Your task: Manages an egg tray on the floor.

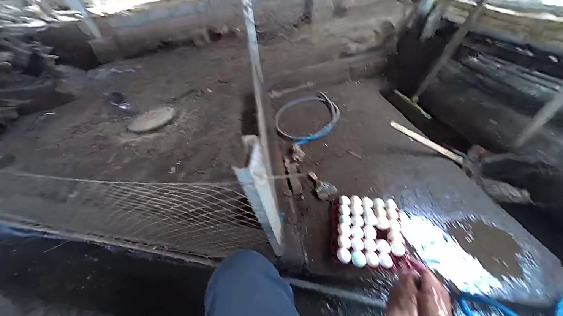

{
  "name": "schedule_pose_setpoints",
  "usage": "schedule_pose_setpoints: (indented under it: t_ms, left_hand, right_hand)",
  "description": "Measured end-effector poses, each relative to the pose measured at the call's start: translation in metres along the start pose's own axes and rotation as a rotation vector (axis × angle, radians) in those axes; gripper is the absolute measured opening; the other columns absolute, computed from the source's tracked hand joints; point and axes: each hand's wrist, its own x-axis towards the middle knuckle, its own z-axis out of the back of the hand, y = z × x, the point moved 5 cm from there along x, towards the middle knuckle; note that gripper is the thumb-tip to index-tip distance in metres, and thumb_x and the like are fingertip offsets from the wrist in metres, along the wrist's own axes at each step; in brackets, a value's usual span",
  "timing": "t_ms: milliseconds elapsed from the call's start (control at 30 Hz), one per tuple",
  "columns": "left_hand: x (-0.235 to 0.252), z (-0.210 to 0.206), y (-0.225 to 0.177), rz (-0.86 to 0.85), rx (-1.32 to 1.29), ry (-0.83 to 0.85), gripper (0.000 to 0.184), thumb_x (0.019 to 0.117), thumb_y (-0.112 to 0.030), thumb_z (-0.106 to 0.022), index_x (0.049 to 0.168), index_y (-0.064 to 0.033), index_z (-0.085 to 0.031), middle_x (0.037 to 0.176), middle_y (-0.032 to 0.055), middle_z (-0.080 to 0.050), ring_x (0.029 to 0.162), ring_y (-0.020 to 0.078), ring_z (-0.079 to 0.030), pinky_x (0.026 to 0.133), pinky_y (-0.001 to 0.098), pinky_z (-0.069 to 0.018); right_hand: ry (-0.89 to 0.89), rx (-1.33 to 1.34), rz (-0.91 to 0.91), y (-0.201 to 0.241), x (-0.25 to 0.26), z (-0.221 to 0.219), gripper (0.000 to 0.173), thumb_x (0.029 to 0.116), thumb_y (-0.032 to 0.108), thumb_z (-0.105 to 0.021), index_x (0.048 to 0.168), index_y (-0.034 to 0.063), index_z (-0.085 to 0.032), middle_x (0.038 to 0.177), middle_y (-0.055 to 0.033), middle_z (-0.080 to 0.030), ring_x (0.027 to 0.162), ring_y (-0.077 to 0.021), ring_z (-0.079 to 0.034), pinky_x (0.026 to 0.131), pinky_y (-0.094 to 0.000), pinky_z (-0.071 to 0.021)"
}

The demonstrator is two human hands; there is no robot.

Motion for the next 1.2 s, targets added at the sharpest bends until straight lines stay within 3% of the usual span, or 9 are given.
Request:
schedule_pose_setpoints:
  t_ms: [67,233,567,700,800,933,1067,1133,1200]
  left_hand:
    - [0.023,-0.016,0.043,-0.294,-0.062,-0.095,0.039,0.1061,-0.007,-0.035,0.126,0.0195,-0.055,0.126,0.0366,-0.059,0.121,0.0412,-0.058,0.107,0.0474,-0.0442]
    - [0.036,-0.018,0.051,-0.132,-0.158,-0.091,0.046,0.1107,-0.015,-0.027,0.143,0.0135,-0.045,0.146,0.031,-0.048,0.138,0.035,-0.048,0.118,0.0456,-0.0349]
    - [0.037,-0.022,0.058,-0.117,-0.189,-0.039,0.054,0.11,-0.022,-0.019,0.14,0.012,-0.047,0.144,0.0294,-0.049,0.134,0.0306,-0.049,0.113,0.0436,-0.0376]
    - [0.035,-0.019,0.056,-0.122,-0.195,-0.078,0.047,0.1104,-0.012,-0.024,0.142,0.0168,-0.042,0.151,0.0328,-0.042,0.142,0.0322,-0.041,0.12,0.0391,-0.0279]
    - [0.034,-0.022,0.054,-0.049,-0.132,-0.048,0.051,0.111,-0.022,-0.022,0.139,0.0086,-0.051,0.139,0.0271,-0.054,0.126,0.0293,-0.053,0.105,0.0437,-0.0425]
    - [0.037,-0.02,0.064,-0.124,-0.183,-0.088,0.047,0.1093,-0.013,-0.025,0.138,0.0162,-0.048,0.146,0.0325,-0.047,0.139,0.0324,-0.045,0.119,0.0398,-0.0306]
    - [0.033,-0.023,0.054,-0.064,-0.157,-0.044,0.051,0.1102,-0.024,-0.019,0.13,0.0059,-0.056,0.122,0.0201,-0.059,0.109,0.0218,-0.058,0.091,0.0385,-0.0491]
    - [0.032,-0.022,0.053,-0.128,-0.258,-0.052,0.052,0.1081,-0.019,-0.02,0.133,0.013,-0.053,0.137,0.0282,-0.054,0.129,0.0273,-0.052,0.112,0.0405,-0.0395]
    - [0.031,-0.022,0.055,-0.138,-0.287,-0.024,0.052,0.109,-0.018,-0.019,0.137,0.0155,-0.048,0.142,0.0306,-0.049,0.134,0.0285,-0.048,0.115,0.0398,-0.0349]
  right_hand:
    - [-0.078,0.151,-0.191,-0.019,0.014,0.003,0.042,0.1085,0.012,-0.035,0.141,-0.0063,-0.053,0.141,-0.0211,-0.058,0.129,-0.0248,-0.057,0.111,-0.0422,-0.0444]
    - [-0.024,0.074,-0.127,0.004,-0.002,0.0,0.048,0.1069,0.011,-0.027,0.142,-0.007,-0.054,0.153,-0.0244,-0.047,0.145,-0.03,-0.043,0.121,-0.0433,-0.0327]
    - [-0.114,0.181,-0.316,-0.023,0.016,0.009,0.042,0.1085,0.014,-0.034,0.143,-0.002,-0.053,0.146,-0.0222,-0.053,0.136,-0.029,-0.051,0.112,-0.0475,-0.0405]
    - [-0.059,0.089,-0.188,-0.009,-0.004,0.002,0.048,0.1053,0.01,-0.026,0.139,-0.0057,-0.056,0.148,-0.0241,-0.053,0.142,-0.0299,-0.047,0.119,-0.0443,-0.0358]
    - [-0.107,0.173,-0.329,-0.021,0.015,0.011,0.043,0.1088,0.01,-0.03,0.145,-0.0024,-0.05,0.145,-0.0227,-0.053,0.135,-0.0288,-0.051,0.112,-0.0461,-0.0403]
    - [-0.065,0.134,-0.172,-0.009,-0.012,0.002,0.05,0.1052,0.01,-0.024,0.143,-0.0062,-0.052,0.153,-0.0248,-0.047,0.146,-0.03,-0.041,0.122,-0.0429,-0.0319]
    - [-0.13,0.221,-0.368,-0.027,0.01,0.012,0.045,0.1104,0.015,-0.028,0.148,-0.0014,-0.046,0.148,-0.0227,-0.05,0.136,-0.0288,-0.049,0.112,-0.0464,-0.0397]
    - [-0.126,0.169,-0.272,-0.016,-0.004,0.009,0.048,0.1089,0.017,-0.024,0.143,-0.0023,-0.051,0.142,-0.0225,-0.056,0.132,-0.0271,-0.053,0.11,-0.0447,-0.0428]
    - [-0.107,0.142,-0.169,-0.012,-0.009,0.008,0.048,0.1051,0.012,-0.026,0.14,-0.0035,-0.056,0.144,-0.0226,-0.056,0.137,-0.028,-0.051,0.114,-0.0459,-0.0405]
